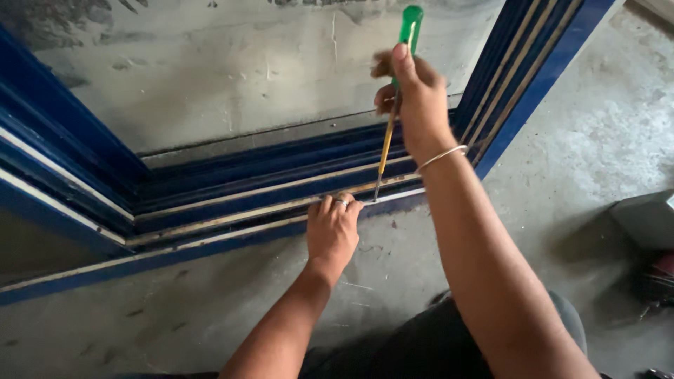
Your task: The person sits on the floor and uses a flathead screwdriver to scrape old rubber gasket and debris out of the channel of a blue aluminum window frame, working along the bottom and side rails and pulling loosened gasket strips out by hand.
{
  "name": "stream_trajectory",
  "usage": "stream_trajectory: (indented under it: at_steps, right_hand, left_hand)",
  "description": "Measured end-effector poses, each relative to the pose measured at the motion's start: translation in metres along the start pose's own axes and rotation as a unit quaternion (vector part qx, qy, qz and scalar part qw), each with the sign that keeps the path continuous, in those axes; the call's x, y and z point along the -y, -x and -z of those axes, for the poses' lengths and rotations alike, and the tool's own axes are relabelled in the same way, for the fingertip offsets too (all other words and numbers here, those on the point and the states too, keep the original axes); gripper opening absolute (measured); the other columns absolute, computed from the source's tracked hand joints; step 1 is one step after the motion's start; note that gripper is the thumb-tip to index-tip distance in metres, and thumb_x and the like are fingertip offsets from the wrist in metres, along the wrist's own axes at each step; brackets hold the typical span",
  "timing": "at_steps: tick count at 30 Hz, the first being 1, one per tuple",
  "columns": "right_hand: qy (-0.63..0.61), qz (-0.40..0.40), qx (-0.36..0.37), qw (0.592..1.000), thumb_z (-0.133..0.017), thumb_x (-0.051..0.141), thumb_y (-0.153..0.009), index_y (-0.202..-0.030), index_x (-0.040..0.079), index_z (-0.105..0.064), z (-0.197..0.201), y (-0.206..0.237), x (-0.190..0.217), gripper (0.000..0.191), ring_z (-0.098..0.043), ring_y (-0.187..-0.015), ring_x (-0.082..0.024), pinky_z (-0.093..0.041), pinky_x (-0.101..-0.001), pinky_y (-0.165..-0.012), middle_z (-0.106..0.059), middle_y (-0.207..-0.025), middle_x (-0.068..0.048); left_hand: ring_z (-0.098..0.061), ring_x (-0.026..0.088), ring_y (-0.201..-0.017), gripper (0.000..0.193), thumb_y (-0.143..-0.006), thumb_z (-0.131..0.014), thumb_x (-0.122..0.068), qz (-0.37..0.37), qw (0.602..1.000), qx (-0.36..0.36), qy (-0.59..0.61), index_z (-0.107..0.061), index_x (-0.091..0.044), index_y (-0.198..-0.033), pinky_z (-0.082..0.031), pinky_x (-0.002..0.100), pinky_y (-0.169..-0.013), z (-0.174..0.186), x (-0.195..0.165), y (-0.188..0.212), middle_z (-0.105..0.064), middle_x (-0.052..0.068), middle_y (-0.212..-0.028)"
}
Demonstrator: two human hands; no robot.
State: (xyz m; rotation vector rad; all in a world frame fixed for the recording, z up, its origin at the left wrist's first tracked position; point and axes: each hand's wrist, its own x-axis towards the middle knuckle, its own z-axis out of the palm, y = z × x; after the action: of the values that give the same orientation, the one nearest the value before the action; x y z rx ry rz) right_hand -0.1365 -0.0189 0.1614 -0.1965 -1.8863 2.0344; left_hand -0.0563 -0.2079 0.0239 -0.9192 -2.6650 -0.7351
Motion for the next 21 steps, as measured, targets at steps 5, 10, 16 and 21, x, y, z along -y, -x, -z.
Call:
stream_trajectory:
  at_steps: [5, 10, 16, 21]
  right_hand:
    - [0.077, 0.056, 0.016, 0.995, -0.059, 0.034, -0.104, -0.161, 0.017, -0.02, 0.016, -0.024, -0.005, 0.071, -0.075, -0.077, -0.019, -0.06, -0.0278, -0.063, -0.076, -0.103, -0.014]
    - [0.042, 0.101, 0.033, 0.993, -0.063, 0.01, -0.103, -0.155, 0.011, -0.026, 0.009, -0.039, -0.003, 0.064, -0.076, -0.089, -0.021, -0.062, -0.0291, -0.076, -0.073, -0.12, -0.016]
    - [0.011, 0.084, -0.055, 0.995, -0.063, 0.034, -0.102, -0.12, 0.004, -0.065, -0.002, -0.046, 0.032, 0.035, -0.074, -0.07, -0.017, -0.058, -0.0291, -0.056, -0.07, -0.1, -0.008]
    - [-0.034, 0.079, -0.113, 0.99, -0.06, 0.032, -0.098, -0.082, 0.009, -0.058, -0.01, -0.052, 0.039, 0.028, -0.05, -0.05, -0.014, -0.041, -0.0298, -0.046, -0.054, -0.063, -0.004]
  left_hand:
    - [-0.061, 0.028, -0.103, 0.024, -0.083, -0.064, -0.005, 0.005, 1.0, 0.001, 0.009, -0.076, -0.016, -0.1, -0.045, 0.046, -0.09, -0.004, 0.001, -0.001, -0.07, 0.0, -0.11]
    - [-0.061, 0.028, -0.104, 0.026, -0.08, -0.065, -0.004, 0.018, 1.0, 0.02, -0.003, -0.076, -0.016, -0.1, -0.045, 0.047, -0.093, -0.005, 0.0, 0.0, -0.07, 0.0, -0.111]
    - [-0.061, 0.027, -0.105, 0.026, -0.082, -0.065, -0.004, 0.023, 1.0, 0.01, -0.014, -0.076, -0.016, -0.102, -0.044, 0.047, -0.093, -0.004, -0.004, -0.001, -0.07, 0.001, -0.114]
    - [-0.061, 0.028, -0.106, 0.025, -0.081, -0.064, -0.004, 0.026, 0.999, 0.013, -0.016, -0.076, -0.016, -0.1, -0.045, 0.047, -0.093, -0.005, -0.005, -0.001, -0.071, 0.0, -0.113]
